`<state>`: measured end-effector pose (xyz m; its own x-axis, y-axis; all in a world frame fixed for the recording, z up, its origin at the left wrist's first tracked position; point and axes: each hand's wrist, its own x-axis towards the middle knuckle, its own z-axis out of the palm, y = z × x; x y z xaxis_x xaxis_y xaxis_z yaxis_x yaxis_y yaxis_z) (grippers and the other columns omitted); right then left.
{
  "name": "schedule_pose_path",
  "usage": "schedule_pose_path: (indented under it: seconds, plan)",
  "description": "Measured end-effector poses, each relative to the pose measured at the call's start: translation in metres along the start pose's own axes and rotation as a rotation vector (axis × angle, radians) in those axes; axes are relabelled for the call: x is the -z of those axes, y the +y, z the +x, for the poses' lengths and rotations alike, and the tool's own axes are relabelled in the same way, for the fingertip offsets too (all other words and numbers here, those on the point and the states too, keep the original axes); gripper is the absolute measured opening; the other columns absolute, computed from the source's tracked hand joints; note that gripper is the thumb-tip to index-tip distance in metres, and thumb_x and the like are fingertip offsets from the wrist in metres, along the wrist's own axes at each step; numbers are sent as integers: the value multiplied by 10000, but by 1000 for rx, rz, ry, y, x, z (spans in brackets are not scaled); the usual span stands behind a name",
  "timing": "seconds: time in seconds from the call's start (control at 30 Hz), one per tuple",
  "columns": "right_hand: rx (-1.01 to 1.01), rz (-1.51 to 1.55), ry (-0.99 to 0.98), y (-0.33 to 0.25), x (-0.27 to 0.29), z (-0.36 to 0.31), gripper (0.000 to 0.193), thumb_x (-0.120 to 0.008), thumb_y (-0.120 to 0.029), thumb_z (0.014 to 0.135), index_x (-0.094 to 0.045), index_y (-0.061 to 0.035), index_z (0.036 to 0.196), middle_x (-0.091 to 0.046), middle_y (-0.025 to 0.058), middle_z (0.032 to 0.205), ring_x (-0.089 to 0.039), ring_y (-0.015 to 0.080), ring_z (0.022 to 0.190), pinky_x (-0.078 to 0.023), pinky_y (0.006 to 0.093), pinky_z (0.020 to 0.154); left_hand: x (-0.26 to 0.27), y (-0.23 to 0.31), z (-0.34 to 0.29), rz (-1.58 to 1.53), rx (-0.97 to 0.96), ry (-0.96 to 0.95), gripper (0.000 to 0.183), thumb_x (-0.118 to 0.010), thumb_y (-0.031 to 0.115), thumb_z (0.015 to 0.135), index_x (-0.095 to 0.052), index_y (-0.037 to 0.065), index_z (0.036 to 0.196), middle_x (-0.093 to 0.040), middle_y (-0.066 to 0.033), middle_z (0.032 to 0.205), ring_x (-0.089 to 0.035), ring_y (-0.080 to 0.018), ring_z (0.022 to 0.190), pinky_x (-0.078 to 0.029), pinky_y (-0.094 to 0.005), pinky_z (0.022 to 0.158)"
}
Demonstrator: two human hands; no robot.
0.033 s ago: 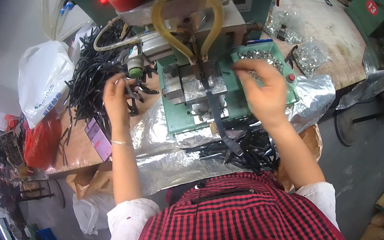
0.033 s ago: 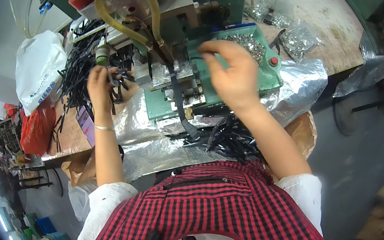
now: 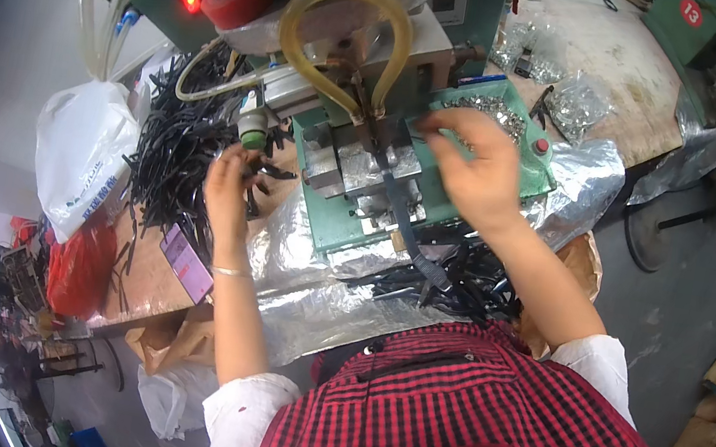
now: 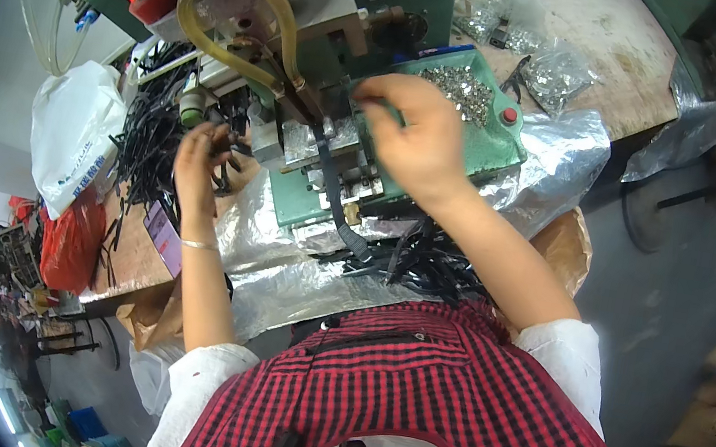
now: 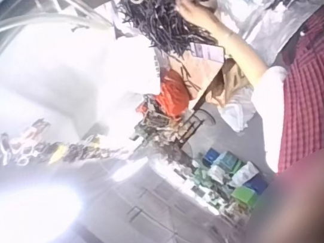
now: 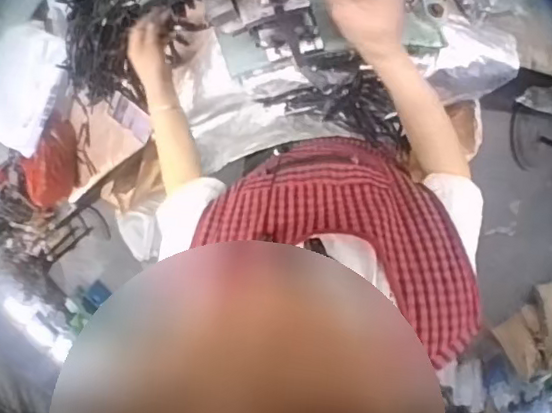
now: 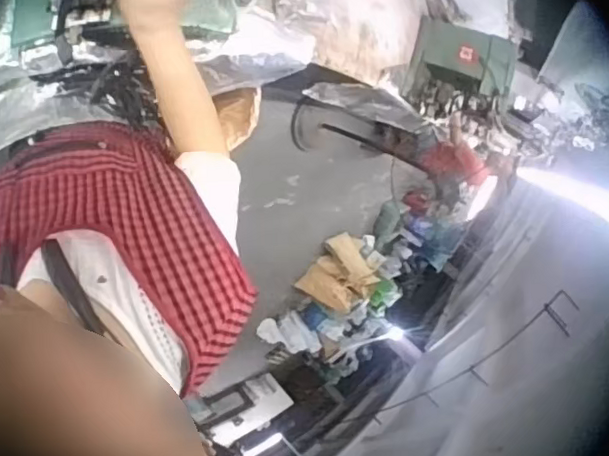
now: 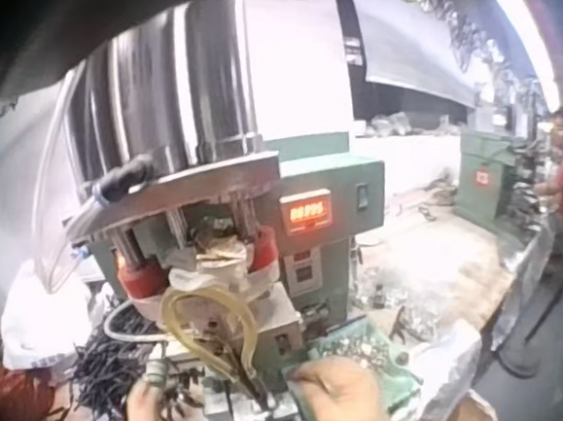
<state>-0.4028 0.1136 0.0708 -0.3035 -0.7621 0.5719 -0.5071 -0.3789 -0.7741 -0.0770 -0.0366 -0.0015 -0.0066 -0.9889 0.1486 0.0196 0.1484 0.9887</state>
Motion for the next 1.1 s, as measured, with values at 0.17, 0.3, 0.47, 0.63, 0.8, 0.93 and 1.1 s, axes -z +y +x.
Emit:
schedule_pose_path:
  seconds: [0.17,0.3,0.47,0.63,0.8,0.93,1.1]
  plan:
    - [-132,311,95,-12,-38,-5,201,-698,22,903,-685,18,1103,-735,102,1066,-711,192,989,-539,311,897,-17,13,-49,143,168,32,314,-632,277,1068,-710,-27,1088,-777,-133,957,-734,-130,750,-512,-208,553]
    - [-241,491,138,-14,-45,-11,346,-697,37,923,-581,44,1249,-716,109,1132,-700,145,1002,-536,282,900,-35,61,-65,23,-65,168,372,-647,282,1066,-734,-31,884,-677,-48,730,-515,-61,525,-390,-205,474]
    - [-244,575,95,-40,-44,-4,398,-695,36,917,-546,27,1286,-717,124,1155,-691,151,1060,-516,301,971,-69,132,-102,1,-563,91,31,-631,-51,987,-639,-34,1012,-711,-152,943,-654,-151,684,-544,-242,600]
    - [-218,305,-111,-65,-9,-15,617,-693,-49,897,-473,4,1471,-693,165,1272,-672,261,1212,-491,373,1066,-99,131,-118,553,-1151,-249,225,-856,27,793,-724,66,971,-772,-141,986,-680,-188,693,-527,-279,580]
    - [-303,-186,-110,39,34,-23,313,-574,-21,922,-727,-32,1194,-744,175,1184,-714,329,1111,-536,383,984,-135,108,-110,611,-1354,-304,251,-898,100,757,-724,93,938,-761,-85,959,-606,-127,589,-434,-256,497]
    - [-194,-346,-101,70,55,-57,333,-566,-9,901,-724,-47,1191,-747,172,1157,-713,347,1073,-540,390,970,-136,93,-103,543,-1380,-358,322,-907,45,725,-723,89,986,-754,-86,934,-628,-152,571,-449,-277,476]
    - [-251,-312,133,85,74,-31,297,-588,-17,887,-728,-57,1146,-744,163,1109,-703,332,1066,-543,406,935,-135,93,-107,559,-1361,-330,326,-907,46,724,-721,93,988,-747,-75,912,-642,-154,606,-454,-277,481]
